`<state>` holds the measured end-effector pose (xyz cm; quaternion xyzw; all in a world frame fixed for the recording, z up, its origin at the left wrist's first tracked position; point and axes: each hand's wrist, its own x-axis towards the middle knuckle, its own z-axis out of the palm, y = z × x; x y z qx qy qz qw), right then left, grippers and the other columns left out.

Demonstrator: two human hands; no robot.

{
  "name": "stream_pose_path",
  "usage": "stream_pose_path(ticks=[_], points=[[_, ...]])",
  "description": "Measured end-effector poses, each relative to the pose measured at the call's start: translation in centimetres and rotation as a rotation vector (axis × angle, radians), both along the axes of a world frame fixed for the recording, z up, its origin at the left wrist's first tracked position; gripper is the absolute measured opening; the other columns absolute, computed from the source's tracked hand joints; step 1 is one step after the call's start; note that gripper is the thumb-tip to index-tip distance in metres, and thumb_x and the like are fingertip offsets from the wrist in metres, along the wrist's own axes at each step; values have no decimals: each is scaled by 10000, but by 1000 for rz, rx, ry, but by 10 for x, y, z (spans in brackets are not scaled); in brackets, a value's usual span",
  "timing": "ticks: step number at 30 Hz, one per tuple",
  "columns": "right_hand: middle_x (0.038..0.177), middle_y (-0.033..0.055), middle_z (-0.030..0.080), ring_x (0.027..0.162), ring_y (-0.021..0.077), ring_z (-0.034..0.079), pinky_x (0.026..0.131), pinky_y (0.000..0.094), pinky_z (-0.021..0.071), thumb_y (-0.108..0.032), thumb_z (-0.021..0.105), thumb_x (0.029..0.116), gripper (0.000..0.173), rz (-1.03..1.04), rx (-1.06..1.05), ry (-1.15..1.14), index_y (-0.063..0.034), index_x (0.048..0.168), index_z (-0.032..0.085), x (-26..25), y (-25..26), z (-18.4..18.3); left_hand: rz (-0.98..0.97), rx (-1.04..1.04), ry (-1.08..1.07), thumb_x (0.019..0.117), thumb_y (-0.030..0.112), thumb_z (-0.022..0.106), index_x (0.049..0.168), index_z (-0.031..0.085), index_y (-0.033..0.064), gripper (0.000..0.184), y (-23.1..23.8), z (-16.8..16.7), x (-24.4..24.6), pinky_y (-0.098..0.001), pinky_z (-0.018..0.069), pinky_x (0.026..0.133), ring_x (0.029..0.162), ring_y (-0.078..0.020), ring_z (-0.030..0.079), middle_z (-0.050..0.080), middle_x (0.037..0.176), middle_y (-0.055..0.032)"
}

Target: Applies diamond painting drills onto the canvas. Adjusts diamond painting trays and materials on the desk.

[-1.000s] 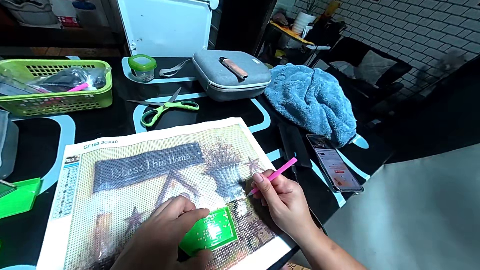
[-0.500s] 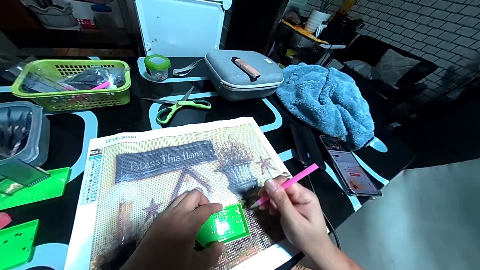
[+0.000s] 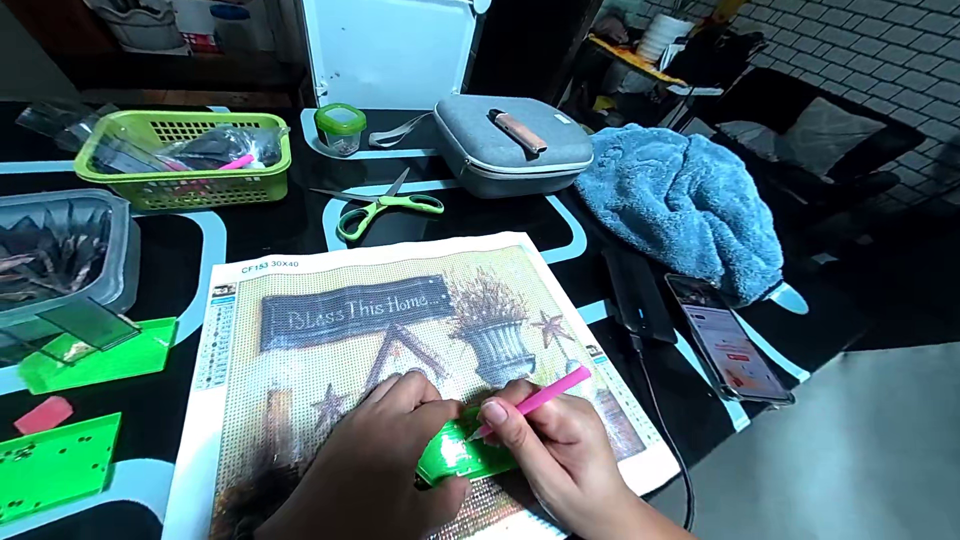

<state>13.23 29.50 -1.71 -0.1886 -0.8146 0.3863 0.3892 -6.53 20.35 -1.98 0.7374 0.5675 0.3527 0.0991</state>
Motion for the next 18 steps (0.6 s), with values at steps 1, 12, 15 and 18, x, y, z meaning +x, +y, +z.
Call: stream_pose_path(ticks=[1, 12, 15, 18], points=[[764, 46, 667, 722, 35, 653, 670, 187, 552, -250, 515, 1092, 338, 3, 5, 2, -6, 907, 659, 0, 0, 0, 1, 5, 4, 790, 471, 713, 1080, 762, 170, 421, 0, 0, 0, -246, 548, 689, 831, -120, 648, 671, 937, -3], [735, 50, 642, 694, 31, 630, 651, 175, 527, -247, 509, 1094, 340, 45, 14, 4, -5, 894, 640, 2, -1, -1, 20, 21, 12, 779, 470, 712, 1108, 770, 196, 433, 0, -1, 2, -227, 542, 704, 849, -104, 647, 674, 946, 14], [740, 56, 644, 699, 32, 632, 655, 172, 528, -242, 515, 1091, 331, 54, 20, 5, -3, 900, 640, 3, -1, -3, 20, 12, 11, 771, 458, 717, 1114, 771, 196, 434, 0, 0, 2, -235, 546, 702, 855, -107, 650, 674, 948, 13], [733, 55, 644, 692, 38, 628, 651, 179, 525, -251, 521, 1088, 335, 41, 52, -7, -9, 893, 645, 3, -2, -3, 22, 13, 11, 771, 465, 715, 1114, 770, 197, 439, 0, -1, 2, -235, 547, 702, 855, -104, 648, 671, 946, 17]])
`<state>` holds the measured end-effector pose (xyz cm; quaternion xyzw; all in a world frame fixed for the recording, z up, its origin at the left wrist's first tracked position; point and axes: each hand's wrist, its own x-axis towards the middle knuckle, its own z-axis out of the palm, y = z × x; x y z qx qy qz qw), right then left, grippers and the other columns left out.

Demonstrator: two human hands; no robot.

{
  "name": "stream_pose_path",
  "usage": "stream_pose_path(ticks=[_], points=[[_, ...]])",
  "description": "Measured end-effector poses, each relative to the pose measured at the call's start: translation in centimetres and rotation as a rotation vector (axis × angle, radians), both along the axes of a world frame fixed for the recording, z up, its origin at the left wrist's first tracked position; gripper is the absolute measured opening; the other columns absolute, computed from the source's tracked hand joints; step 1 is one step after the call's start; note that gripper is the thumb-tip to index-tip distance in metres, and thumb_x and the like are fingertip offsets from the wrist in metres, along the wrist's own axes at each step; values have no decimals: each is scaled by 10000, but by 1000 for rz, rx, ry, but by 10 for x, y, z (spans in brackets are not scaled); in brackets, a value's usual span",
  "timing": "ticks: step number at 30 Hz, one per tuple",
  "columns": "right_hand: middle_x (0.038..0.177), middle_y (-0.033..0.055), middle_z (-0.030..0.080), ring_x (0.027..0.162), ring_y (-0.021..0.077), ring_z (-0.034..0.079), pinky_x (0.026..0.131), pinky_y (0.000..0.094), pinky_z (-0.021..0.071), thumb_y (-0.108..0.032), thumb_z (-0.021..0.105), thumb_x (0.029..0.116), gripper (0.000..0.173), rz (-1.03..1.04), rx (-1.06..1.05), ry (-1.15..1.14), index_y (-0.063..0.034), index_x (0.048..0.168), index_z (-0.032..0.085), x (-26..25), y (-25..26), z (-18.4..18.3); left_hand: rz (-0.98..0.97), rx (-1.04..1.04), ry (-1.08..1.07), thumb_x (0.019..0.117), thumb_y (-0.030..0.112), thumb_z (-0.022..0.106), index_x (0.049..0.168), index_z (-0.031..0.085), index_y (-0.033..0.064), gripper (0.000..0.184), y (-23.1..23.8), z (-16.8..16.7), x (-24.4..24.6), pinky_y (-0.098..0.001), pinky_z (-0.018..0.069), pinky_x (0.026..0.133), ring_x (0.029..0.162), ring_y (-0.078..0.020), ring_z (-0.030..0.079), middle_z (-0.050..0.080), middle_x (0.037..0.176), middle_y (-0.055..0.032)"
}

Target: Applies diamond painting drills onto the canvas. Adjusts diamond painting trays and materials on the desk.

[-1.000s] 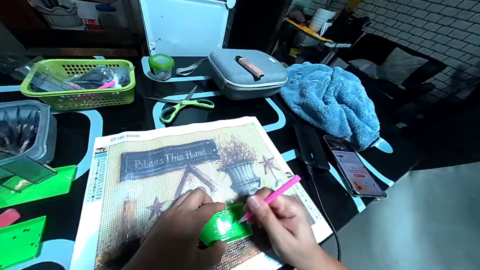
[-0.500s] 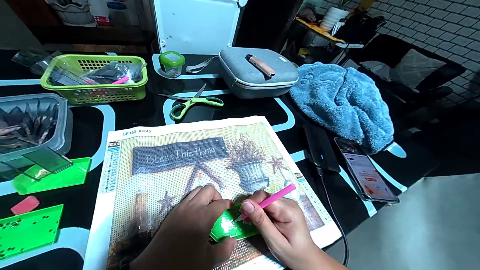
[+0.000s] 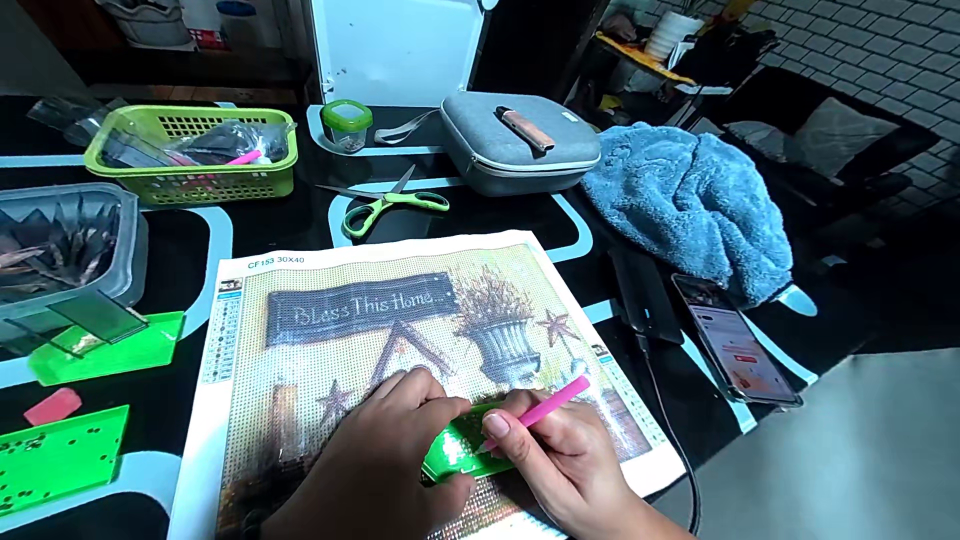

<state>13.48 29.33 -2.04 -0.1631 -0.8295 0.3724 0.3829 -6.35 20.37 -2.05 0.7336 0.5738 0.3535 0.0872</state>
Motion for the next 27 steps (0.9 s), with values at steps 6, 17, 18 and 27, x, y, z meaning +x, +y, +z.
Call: stream_pose_path(ticks=[6, 17, 18, 27], points=[[766, -20, 667, 681, -23, 623, 620, 140, 525, -222, 508, 1095, 299, -29, -229, 111, -42, 906, 655, 7, 5, 7, -11, -25, -18, 771, 454, 726, 1133, 770, 191, 449, 0, 0, 0, -246, 554, 704, 853, -116, 654, 678, 956, 4], [697, -49, 668, 543, -6, 577, 507, 127, 479, -218, 511, 1076, 297, -456, -309, 59, -131, 843, 673, 58, 36, 6, -109, -280, -98, 841, 379, 797, 1237, 738, 90, 494, -3, 25, -7, -406, 556, 791, 947, -274, 653, 674, 1075, -140], [696, -52, 667, 541, -9, 577, 504, 125, 478, -216, 514, 1075, 292, -458, -303, 59, -133, 842, 669, 57, 35, 6, -108, -289, -99, 842, 379, 798, 1236, 739, 89, 493, -3, 25, -6, -401, 554, 787, 943, -273, 651, 673, 1075, -143], [722, -60, 671, 572, -16, 596, 528, 124, 502, -238, 537, 1074, 263, -409, -234, 64, -131, 879, 678, 55, 34, 2, -106, -308, -116, 835, 337, 817, 1232, 741, 84, 477, -3, 27, -7, -384, 551, 793, 947, -266, 649, 671, 1073, -153]])
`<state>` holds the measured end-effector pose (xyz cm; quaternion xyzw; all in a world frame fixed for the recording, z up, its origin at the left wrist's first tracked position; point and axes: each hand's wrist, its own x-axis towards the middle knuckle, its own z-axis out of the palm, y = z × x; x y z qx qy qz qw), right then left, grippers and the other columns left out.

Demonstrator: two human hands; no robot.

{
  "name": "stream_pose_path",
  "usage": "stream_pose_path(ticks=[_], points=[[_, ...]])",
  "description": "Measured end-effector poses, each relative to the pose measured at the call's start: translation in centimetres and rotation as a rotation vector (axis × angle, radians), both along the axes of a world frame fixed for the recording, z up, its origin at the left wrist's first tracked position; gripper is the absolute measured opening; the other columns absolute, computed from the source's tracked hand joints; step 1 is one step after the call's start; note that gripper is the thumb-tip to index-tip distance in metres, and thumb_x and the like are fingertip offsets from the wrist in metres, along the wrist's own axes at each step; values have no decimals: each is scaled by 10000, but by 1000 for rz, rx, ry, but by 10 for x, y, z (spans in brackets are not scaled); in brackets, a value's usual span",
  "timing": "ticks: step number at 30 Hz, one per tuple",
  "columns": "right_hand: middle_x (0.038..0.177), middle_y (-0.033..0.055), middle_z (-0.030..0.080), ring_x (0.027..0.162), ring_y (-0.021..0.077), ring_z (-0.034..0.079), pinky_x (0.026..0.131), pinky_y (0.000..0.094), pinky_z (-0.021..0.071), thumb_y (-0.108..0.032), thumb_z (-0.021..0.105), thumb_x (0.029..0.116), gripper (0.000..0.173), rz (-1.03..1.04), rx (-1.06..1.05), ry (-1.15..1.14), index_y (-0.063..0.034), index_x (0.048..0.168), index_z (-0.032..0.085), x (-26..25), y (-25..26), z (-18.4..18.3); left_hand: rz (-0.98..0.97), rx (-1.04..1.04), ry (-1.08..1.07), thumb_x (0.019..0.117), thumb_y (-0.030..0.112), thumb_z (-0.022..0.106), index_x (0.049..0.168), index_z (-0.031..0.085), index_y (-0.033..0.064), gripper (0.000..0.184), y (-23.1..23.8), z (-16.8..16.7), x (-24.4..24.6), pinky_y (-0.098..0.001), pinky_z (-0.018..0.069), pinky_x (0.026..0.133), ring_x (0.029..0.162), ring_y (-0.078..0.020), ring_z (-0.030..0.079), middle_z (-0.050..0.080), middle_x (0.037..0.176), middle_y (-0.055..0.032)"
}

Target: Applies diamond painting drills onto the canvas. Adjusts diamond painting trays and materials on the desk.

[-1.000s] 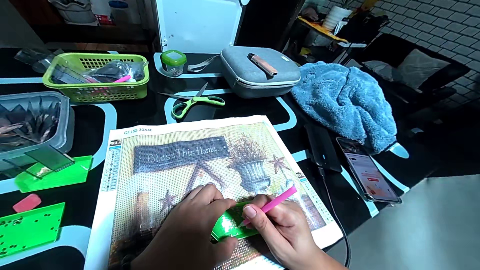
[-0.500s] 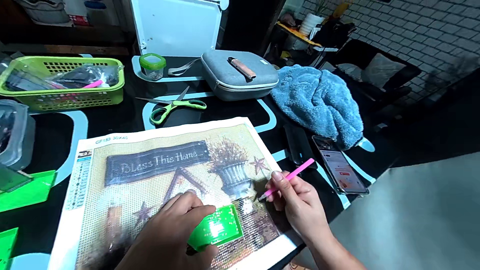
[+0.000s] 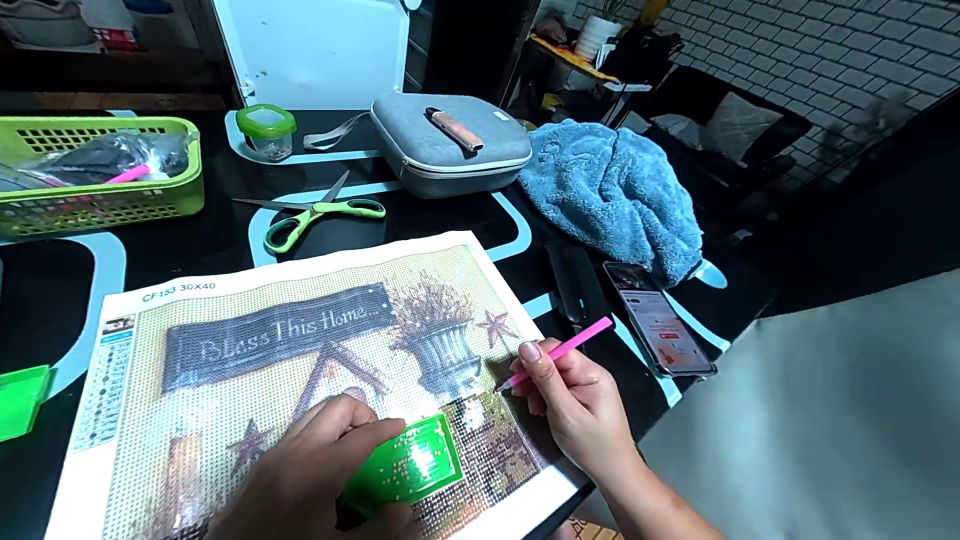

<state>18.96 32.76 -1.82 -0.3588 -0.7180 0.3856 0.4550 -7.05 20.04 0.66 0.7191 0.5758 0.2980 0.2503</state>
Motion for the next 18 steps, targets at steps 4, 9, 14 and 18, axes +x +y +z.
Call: stream_pose_path(ticks=[4, 9, 14, 18], points=[[725, -59, 669, 575, -16, 594, 532, 120, 499, -240, 544, 1071, 259, -4, 24, -32, -127, 878, 675, -1, 0, 0, 2, 0, -4, 828, 321, 824, 1235, 741, 85, 478, 0, 1, 0, -387, 550, 795, 949, -267, 649, 670, 1074, -154], [723, -72, 663, 599, -32, 601, 555, 108, 504, -238, 548, 1066, 253, -6, 102, -88, -122, 881, 675, -2, 0, -1, 2, 5, 4, 827, 328, 821, 1230, 744, 89, 475, 0, 0, 1, -387, 550, 793, 948, -263, 651, 672, 1068, -146], [723, -74, 665, 607, -40, 600, 560, 106, 500, -240, 551, 1064, 255, -1, 124, -96, -122, 874, 673, -2, -1, -1, 0, 18, 7, 833, 337, 814, 1234, 741, 87, 478, -1, -1, 0, -384, 552, 791, 943, -261, 650, 670, 1068, -146], [716, -78, 645, 633, -54, 594, 584, 102, 500, -265, 539, 1070, 293, 4, 218, -168, -110, 857, 667, -1, 0, -1, 3, 43, 13, 838, 365, 804, 1229, 745, 99, 477, -1, -3, -1, -373, 550, 791, 942, -245, 649, 674, 1061, -130]])
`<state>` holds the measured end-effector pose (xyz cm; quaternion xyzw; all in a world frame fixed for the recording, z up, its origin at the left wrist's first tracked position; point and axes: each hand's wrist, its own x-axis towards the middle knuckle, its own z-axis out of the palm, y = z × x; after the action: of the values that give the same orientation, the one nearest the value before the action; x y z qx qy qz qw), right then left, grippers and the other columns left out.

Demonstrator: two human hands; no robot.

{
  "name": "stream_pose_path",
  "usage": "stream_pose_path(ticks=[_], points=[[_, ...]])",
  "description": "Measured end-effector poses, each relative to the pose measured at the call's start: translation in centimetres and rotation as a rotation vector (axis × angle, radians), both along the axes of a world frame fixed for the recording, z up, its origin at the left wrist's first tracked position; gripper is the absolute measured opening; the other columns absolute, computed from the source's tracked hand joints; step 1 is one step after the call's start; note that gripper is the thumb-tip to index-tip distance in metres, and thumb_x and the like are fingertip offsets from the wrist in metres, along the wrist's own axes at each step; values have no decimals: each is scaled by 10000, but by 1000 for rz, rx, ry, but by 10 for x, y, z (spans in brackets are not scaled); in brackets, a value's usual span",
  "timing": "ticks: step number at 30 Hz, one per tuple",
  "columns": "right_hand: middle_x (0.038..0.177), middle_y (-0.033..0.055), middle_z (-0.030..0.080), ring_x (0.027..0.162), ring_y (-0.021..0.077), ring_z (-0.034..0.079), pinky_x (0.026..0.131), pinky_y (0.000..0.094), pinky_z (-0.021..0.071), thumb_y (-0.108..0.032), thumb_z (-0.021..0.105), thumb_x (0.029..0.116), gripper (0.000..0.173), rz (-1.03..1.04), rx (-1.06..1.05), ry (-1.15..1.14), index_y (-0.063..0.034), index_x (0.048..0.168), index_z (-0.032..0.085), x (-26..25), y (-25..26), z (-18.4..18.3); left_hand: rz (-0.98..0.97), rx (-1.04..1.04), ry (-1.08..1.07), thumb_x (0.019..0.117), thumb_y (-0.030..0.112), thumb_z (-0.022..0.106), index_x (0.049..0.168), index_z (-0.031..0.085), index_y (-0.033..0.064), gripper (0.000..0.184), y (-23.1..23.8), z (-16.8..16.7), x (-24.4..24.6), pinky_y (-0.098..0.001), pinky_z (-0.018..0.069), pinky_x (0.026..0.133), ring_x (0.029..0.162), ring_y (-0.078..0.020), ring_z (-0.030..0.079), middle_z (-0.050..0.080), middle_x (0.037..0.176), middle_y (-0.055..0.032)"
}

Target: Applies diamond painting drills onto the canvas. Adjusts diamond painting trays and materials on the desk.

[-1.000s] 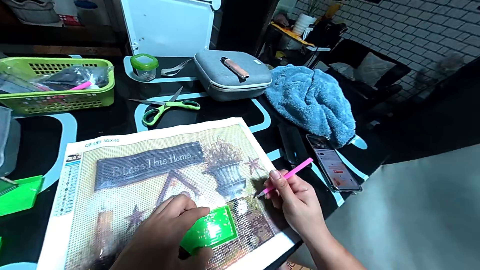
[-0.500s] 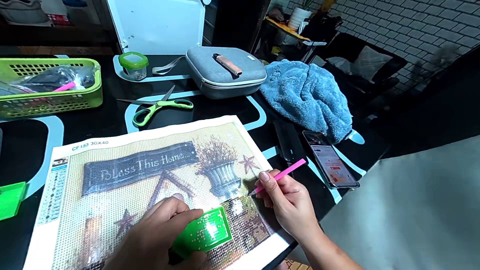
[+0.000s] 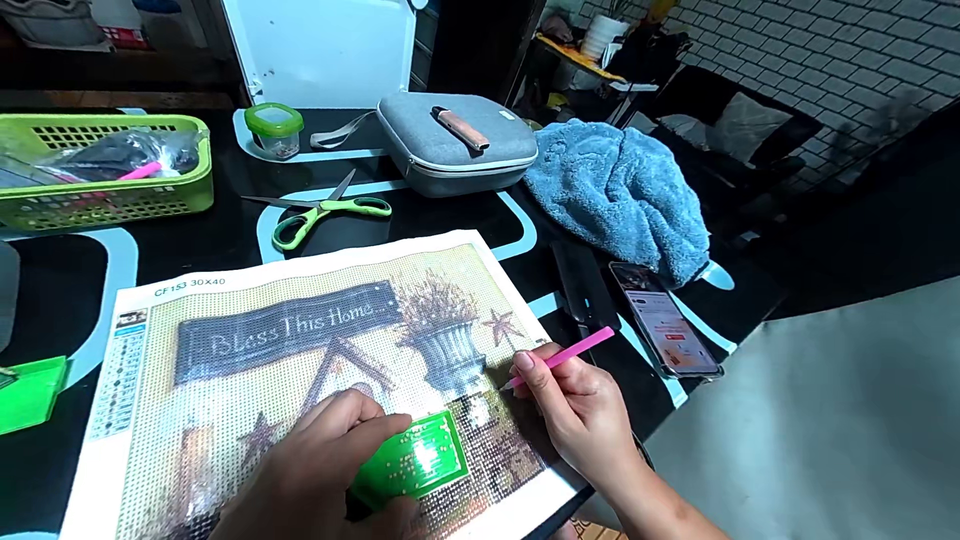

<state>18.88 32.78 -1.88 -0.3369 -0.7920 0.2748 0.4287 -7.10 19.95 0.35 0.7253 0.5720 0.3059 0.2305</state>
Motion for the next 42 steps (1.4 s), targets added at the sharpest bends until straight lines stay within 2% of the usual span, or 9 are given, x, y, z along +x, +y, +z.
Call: stream_pose_path(ticks=[3, 6, 10, 13, 19, 38, 40, 42], points=[[730, -83, 660, 665, -35, 630, 611, 123, 535, -292, 544, 1068, 305, 8, 19, -68, -126, 854, 682, 2, 2, 8, 1, 34, 11, 836, 393, 788, 1217, 747, 102, 482, 1, -3, 0, -377, 555, 771, 916, -237, 653, 678, 1036, -115], [750, -79, 667, 660, -33, 619, 612, 126, 527, -268, 527, 1076, 290, 56, -38, 60, -127, 871, 676, -8, -6, 16, 12, 92, 24, 822, 419, 780, 1205, 749, 112, 492, 1, -8, 1, -381, 565, 746, 890, -237, 664, 686, 1021, -103], [772, -16, 673, 694, -15, 631, 641, 155, 541, -219, 514, 1092, 299, 297, -173, 185, -36, 906, 661, -32, -27, 11, 40, 146, 41, 806, 461, 760, 1194, 752, 155, 494, 1, -16, 2, -336, 564, 733, 877, -189, 661, 688, 1007, -61], [758, 20, 664, 704, 4, 643, 650, 159, 545, -217, 515, 1092, 320, 335, -117, 135, -5, 894, 651, -41, -30, 5, 56, 144, 43, 798, 469, 749, 1185, 759, 168, 490, 1, -16, 3, -326, 567, 735, 878, -169, 661, 684, 998, -40], [739, 52, 649, 697, 35, 638, 652, 182, 534, -252, 512, 1093, 342, 398, -75, 97, -7, 890, 637, -46, -35, 1, 75, 190, 68, 796, 481, 725, 1157, 761, 184, 469, 2, -20, 5, -286, 562, 704, 858, -141, 656, 678, 975, -19], [726, 56, 645, 693, 47, 638, 655, 188, 532, -255, 520, 1089, 341, 389, -26, 68, -12, 884, 643, -46, -35, -2, 85, 188, 89, 794, 480, 706, 1156, 766, 197, 463, 3, -20, 6, -257, 553, 701, 854, -114, 649, 673, 963, 3], [732, 47, 646, 694, 30, 637, 649, 173, 533, -238, 516, 1091, 334, 401, -75, 114, -5, 886, 637, -46, -34, -1, 86, 191, 84, 791, 475, 710, 1155, 767, 194, 463, 3, -20, 6, -262, 553, 701, 852, -121, 652, 675, 965, -3], [751, -8, 659, 680, -18, 620, 624, 142, 521, -213, 514, 1092, 309, 379, -229, 215, -29, 886, 651, -44, -33, 3, 77, 181, 62, 789, 464, 731, 1164, 764, 181, 471, 3, -20, 6, -289, 562, 711, 862, -143, 658, 682, 978, -19]])
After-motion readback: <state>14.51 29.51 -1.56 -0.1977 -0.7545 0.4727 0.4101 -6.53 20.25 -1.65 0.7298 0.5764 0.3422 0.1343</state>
